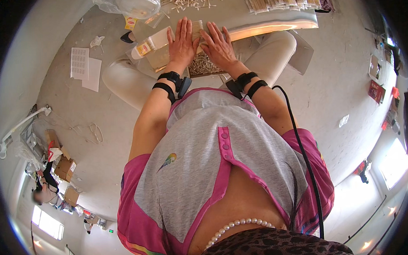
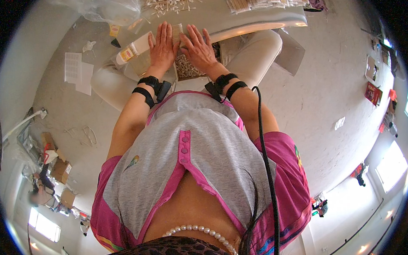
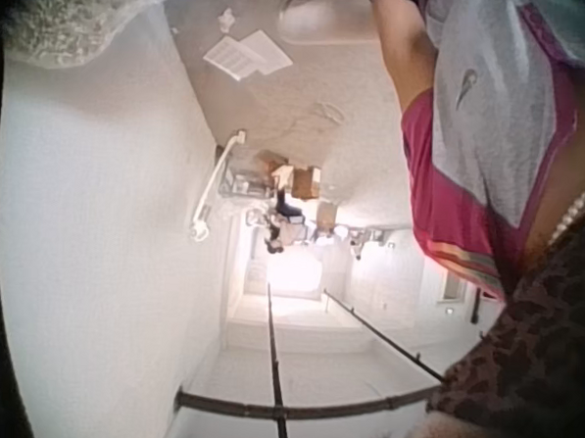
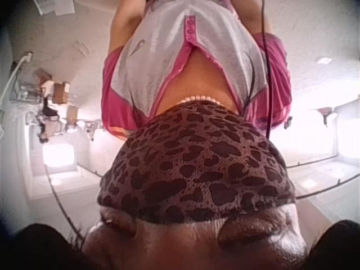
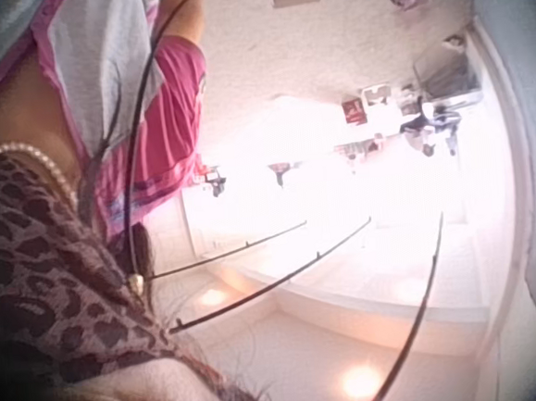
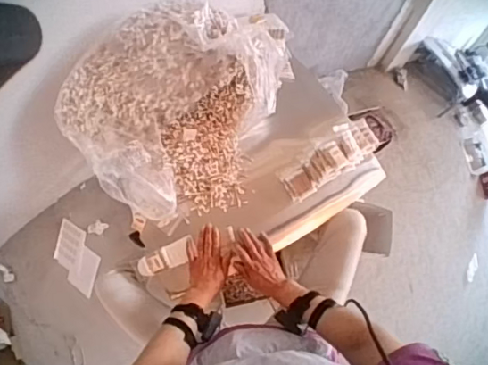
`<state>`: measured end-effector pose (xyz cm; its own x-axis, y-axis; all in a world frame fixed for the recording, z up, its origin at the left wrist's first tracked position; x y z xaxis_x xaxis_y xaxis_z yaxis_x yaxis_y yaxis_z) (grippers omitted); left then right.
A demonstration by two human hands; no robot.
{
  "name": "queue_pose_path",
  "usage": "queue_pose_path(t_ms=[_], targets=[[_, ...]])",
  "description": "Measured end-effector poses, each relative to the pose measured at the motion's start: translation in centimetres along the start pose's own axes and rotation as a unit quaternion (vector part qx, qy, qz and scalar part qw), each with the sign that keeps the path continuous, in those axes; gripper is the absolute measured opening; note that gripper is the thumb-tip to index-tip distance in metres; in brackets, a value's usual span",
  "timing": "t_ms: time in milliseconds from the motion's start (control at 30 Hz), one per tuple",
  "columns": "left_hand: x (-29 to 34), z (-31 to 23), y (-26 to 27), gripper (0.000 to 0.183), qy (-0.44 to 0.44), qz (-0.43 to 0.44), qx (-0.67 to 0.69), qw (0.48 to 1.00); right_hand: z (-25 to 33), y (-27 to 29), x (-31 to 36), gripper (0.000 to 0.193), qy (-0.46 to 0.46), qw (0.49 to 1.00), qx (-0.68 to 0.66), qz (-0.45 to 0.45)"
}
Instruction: Packaging small individual items into boxes or bags on a production line.
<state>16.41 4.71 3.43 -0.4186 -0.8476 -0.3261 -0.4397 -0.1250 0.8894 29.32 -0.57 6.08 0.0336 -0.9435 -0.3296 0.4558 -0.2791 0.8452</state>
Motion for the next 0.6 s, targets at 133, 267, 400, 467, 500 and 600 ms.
queue_pose_path(t_ms=[133,267,400,467,500,600], targets=[[-0.03,-0.11,0.05,0.073,-0.001,-0.002,0.003,1.0,-0.08,-0.36,-0.1,0.057,-0.008,1.0,0.014,0.01],[-0.03,-0.11,0.07,0.074,0.001,0.0,0.001,1.0,-0.01,-0.43,-0.13,0.056,-0.007,1.0,0.019,0.006],[-0.05,-0.14,0.11,0.074,0.002,0.002,0.0,1.0,0.0,-0.53,-0.15,0.055,-0.009,1.0,0.021,0.01],[-0.07,-0.12,0.09,0.074,0.003,0.005,-0.003,1.0,-0.03,-0.61,-0.21,0.054,-0.011,1.0,0.022,0.014],[-0.07,-0.1,0.06,0.074,0.004,0.008,-0.006,1.0,-0.05,-0.64,-0.32,0.054,-0.014,1.0,0.017,0.01],[-0.11,-0.15,0.02,0.074,0.0,0.015,-0.012,1.0,-0.08,-0.76,-0.64,0.054,-0.018,1.0,0.013,0.002]])
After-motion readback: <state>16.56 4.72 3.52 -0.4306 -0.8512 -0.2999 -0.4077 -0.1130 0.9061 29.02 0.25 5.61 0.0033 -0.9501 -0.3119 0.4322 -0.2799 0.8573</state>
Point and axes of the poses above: each hand's wrist, its own x-axis away from the middle knuckle, its own y-axis out of the back of the hand, z = x × y, the point moved 7 cm from there along -x, towards the middle knuckle, and after that the axes turned 15 degrees about -z, right-handed, at the moved point
